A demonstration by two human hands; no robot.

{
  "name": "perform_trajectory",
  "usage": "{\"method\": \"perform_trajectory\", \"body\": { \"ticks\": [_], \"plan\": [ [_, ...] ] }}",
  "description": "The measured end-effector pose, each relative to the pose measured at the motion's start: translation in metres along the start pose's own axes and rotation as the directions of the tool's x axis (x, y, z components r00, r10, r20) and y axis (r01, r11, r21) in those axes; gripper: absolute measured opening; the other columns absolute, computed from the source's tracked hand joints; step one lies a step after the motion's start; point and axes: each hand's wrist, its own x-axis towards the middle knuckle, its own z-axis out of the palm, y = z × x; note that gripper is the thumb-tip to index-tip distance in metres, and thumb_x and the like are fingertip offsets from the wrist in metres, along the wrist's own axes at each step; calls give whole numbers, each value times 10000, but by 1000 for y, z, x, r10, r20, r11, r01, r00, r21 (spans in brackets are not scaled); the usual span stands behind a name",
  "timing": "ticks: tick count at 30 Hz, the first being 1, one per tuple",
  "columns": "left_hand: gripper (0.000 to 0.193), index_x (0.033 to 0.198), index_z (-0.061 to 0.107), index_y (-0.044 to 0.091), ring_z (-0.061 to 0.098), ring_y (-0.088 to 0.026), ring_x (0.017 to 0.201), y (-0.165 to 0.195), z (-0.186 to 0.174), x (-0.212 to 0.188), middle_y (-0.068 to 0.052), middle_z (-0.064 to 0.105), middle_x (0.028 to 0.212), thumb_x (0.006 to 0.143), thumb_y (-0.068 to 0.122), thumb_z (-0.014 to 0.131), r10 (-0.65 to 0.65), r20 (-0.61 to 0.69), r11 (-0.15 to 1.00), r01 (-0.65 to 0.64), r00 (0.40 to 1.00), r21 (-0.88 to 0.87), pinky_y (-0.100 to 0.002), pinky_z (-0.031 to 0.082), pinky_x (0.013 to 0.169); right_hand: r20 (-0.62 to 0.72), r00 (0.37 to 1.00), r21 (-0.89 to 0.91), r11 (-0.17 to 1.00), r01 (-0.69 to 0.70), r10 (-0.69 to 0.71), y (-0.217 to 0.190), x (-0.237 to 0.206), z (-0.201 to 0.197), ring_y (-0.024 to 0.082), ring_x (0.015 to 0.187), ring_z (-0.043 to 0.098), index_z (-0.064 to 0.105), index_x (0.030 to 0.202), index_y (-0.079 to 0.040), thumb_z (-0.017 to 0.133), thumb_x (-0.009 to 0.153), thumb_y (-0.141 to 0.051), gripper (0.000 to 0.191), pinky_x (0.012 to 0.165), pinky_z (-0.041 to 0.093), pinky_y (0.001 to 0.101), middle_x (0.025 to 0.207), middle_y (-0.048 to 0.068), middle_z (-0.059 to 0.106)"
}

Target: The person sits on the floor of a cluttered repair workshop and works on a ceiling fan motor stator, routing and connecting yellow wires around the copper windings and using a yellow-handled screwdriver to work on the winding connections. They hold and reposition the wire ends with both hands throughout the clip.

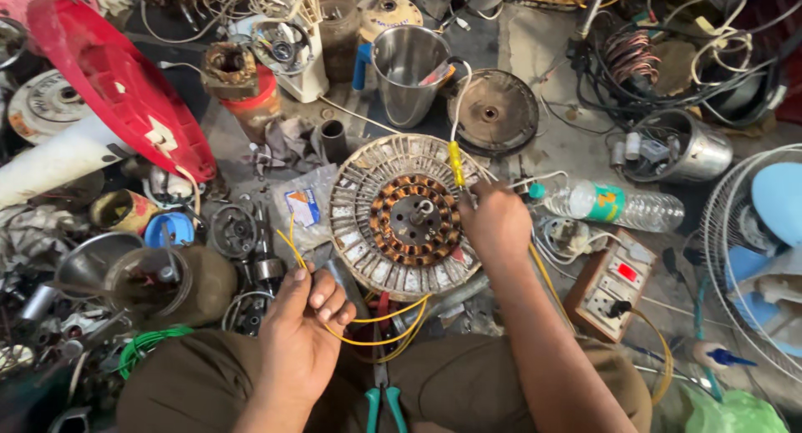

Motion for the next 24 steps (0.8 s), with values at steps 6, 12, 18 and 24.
{"method": "perform_trajectory", "body": {
  "ticks": [6, 12, 18, 24],
  "plan": [
    [229, 1125, 635, 92, 408, -94, 627, 3, 8, -6, 42, 409, 678, 1054, 224, 462, -26, -37, 990, 31, 999, 141, -326, 399, 654, 41, 998, -84, 996, -38, 41, -6, 11, -13, 374, 774, 711, 769, 882, -60, 745, 859, -237, 180, 712, 562, 476, 869, 181, 734],
    [186, 1070, 552, 106, 407, -93, 589, 20, 16, -24, 31, 428, 696, 1104, 275, 480, 275, -66, 932, -250, 959, 262, -278, 366, 528, -45, 961, 514, 832, -211, 271, 5, -75, -104, 168, 722, 688, 735, 983, 0, 736, 938, -216, 221, 662, 530, 320, 819, 116, 748],
    [192, 1034, 553, 88, 512, -137, 588, -22, 32, -25, -40, 568, 717, 1052, 265, 482, 321, -42, 849, -268, 946, 454, -289, 394, 483, 21, 994, 786, 616, 48, -104, -60, -208, -135, 144, 813, 720, 756, 997, -28, 773, 874, -61, 129, 725, 563, 286, 913, 67, 783],
    [170, 1040, 575, 91, 429, -97, 448, -15, 11, -51, -4, 463, 599, 1051, 241, 497, 114, 64, 897, -130, 991, 423, -250, 377, 405, -143, 890, 493, 749, 443, -433, -74, -221, -136, 244, 741, 715, 740, 1033, -53, 805, 803, -68, 239, 684, 573, 342, 870, 86, 760]
  ]
}}
